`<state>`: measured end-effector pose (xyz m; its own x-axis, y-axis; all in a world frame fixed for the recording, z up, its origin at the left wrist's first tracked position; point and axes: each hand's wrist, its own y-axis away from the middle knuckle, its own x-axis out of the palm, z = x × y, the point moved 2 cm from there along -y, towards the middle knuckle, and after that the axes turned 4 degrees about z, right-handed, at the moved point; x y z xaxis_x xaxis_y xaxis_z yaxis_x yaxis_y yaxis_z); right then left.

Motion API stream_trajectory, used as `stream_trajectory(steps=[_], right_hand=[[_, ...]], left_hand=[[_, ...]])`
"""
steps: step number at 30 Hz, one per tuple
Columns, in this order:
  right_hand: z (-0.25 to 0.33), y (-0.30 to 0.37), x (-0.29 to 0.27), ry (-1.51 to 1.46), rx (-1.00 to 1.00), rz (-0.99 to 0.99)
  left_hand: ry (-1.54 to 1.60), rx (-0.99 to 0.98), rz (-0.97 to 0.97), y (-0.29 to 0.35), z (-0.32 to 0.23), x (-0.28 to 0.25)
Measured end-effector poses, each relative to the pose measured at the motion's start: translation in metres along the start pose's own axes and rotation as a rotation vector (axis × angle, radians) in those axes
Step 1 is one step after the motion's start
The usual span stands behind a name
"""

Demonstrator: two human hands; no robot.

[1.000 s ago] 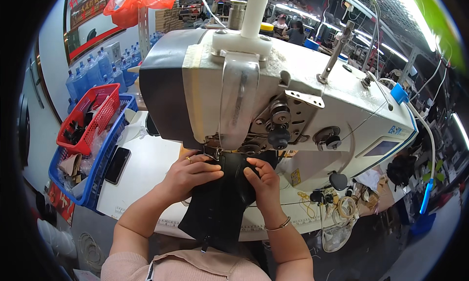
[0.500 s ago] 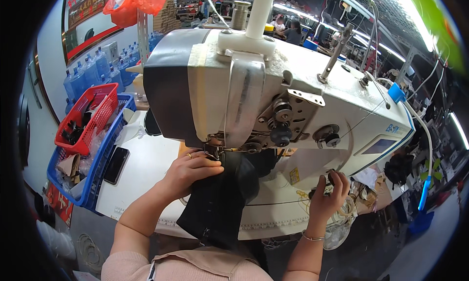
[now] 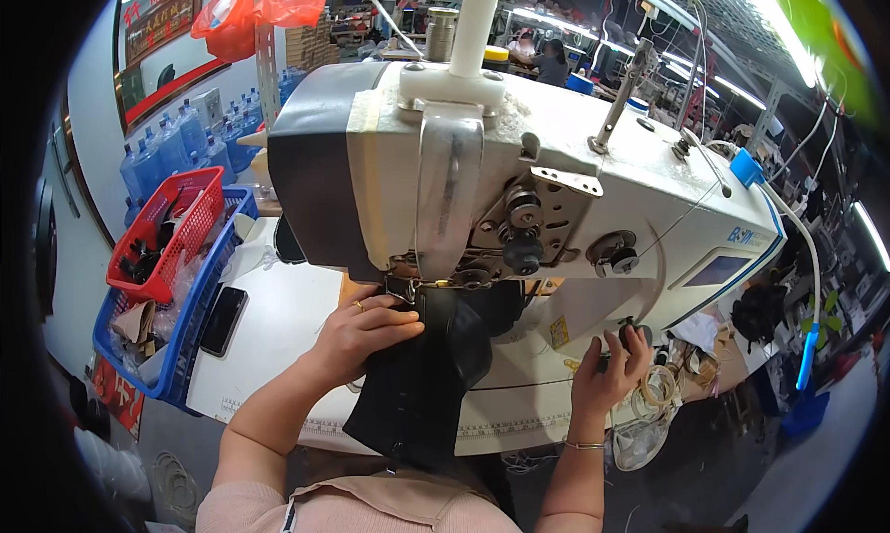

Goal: The recorder uses an industrial sewing machine to stitch together the black leather upper components of a boot.

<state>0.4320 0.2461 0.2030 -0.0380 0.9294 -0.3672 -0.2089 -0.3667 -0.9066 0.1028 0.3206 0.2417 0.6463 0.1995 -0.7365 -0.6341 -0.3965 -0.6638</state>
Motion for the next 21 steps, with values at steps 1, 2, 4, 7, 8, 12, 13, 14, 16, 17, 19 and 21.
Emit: stream_trajectory(steps=[1, 2, 4, 7, 8, 12, 13, 14, 16, 17, 19, 21], right_hand=[[0.006, -0.002, -0.003, 0.100, -0.037, 0.009], [0.015, -0.002, -0.004, 0.098, -0.045, -0.027], [0.034, -0.002, -0.006, 0.022, -0.112, -0.072], [0.065, 0.002, 0.001, -0.342, -0.118, 0.155], [0.074, 0.002, 0.006, -0.483, -0.092, 0.231], [0.104, 0.001, 0.033, -0.886, 0.097, 0.495], [0.108, 0.003, 0.042, -1.037, 0.326, 0.717], [0.113, 0.006, 0.050, -1.185, 0.559, 0.938], [0.117, 0.005, 0.057, -1.126, 0.624, 0.985], [0.119, 0.003, 0.060, -1.256, 0.696, 0.950], [0.117, -0.003, 0.065, -1.277, 0.822, 0.958], [0.112, -0.018, 0.069, -1.314, 0.690, 0.971]], left_hand=[[0.008, -0.006, 0.018, 0.001, 0.001, 0.000], [0.014, -0.012, 0.048, 0.002, 0.001, 0.000], [0.020, -0.012, 0.035, 0.003, 0.003, 0.001], [0.019, -0.008, 0.030, 0.003, 0.003, 0.003], [0.013, -0.010, 0.028, 0.003, 0.003, 0.002], [0.265, -0.027, 0.136, -0.001, 0.009, -0.009], [0.422, -0.047, 0.252, -0.003, 0.016, -0.014], [0.570, -0.026, 0.249, -0.005, 0.025, -0.022], [0.603, -0.387, 0.243, -0.015, 0.051, -0.023], [0.567, -0.596, 0.186, -0.018, 0.062, -0.019], [0.581, -0.683, 0.030, -0.031, 0.070, -0.003], [0.112, -0.302, 0.083, -0.042, 0.069, 0.004]])
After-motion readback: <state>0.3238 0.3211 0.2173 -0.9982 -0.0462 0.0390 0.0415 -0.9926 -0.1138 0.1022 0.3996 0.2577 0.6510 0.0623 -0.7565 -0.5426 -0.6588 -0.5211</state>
